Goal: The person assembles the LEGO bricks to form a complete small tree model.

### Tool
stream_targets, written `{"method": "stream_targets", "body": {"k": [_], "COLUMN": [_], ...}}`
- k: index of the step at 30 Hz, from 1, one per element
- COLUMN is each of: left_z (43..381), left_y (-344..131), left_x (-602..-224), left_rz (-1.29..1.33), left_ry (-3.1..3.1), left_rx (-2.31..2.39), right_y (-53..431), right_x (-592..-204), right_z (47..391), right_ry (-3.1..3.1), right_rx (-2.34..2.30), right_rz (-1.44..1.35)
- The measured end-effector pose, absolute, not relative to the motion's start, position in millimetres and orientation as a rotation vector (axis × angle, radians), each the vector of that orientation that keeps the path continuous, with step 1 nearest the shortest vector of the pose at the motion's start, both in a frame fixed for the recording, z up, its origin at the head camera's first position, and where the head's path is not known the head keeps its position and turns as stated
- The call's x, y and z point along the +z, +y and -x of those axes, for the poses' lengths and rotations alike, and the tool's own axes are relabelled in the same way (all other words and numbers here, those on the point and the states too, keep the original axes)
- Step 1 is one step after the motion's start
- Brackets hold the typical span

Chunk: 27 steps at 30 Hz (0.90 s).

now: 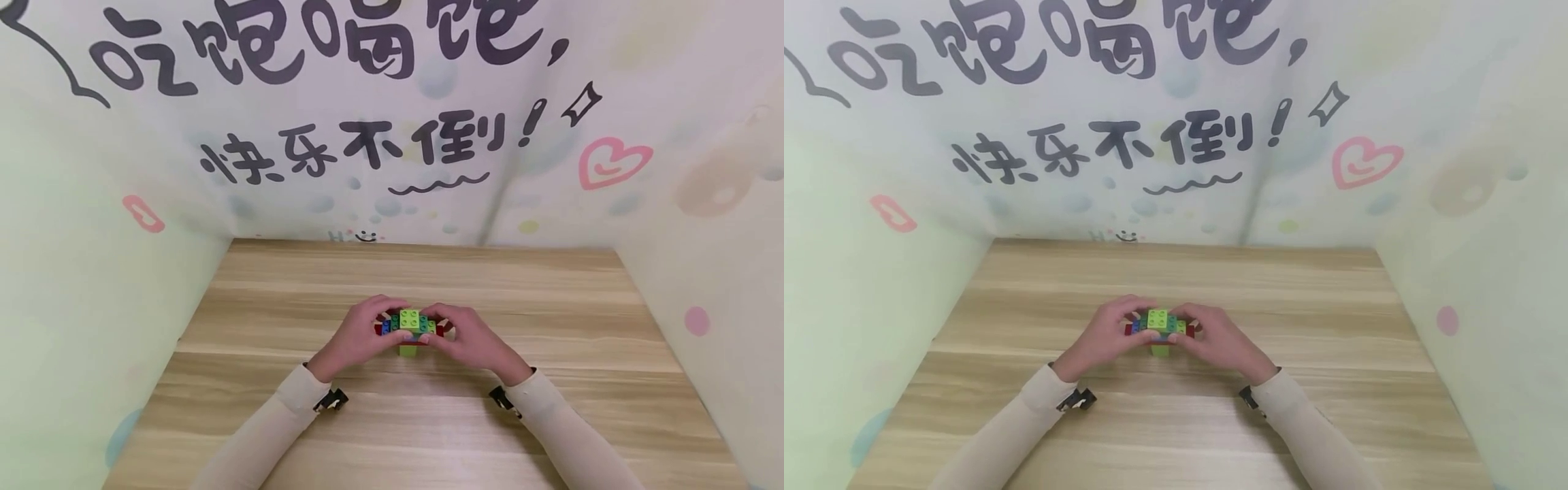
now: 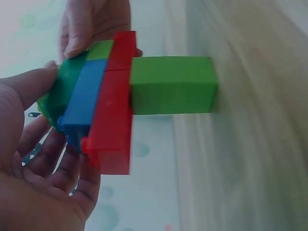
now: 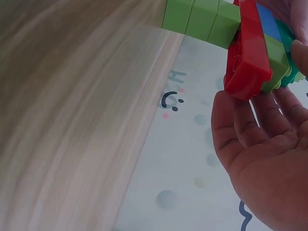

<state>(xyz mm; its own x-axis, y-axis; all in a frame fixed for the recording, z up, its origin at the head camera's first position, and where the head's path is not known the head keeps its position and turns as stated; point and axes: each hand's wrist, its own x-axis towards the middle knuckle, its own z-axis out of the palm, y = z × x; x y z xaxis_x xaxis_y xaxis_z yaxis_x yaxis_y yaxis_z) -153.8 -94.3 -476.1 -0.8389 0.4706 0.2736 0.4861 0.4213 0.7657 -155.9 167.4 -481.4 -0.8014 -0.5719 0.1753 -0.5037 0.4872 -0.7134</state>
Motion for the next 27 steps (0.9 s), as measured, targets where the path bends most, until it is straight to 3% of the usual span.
{"method": "stream_targets", "body": {"k": [27], "left_z": [142], "left_y": [-122], "left_x": [-493], "left_rz": [0.782], "left_ry": [-2.699], "left_rx": [-1.594], "right_y": [175], "right_x": [-487], "right_z": [154], "right_ry": [2.592], "right_rx": [-1.313], "right_rz": [0.952]}}
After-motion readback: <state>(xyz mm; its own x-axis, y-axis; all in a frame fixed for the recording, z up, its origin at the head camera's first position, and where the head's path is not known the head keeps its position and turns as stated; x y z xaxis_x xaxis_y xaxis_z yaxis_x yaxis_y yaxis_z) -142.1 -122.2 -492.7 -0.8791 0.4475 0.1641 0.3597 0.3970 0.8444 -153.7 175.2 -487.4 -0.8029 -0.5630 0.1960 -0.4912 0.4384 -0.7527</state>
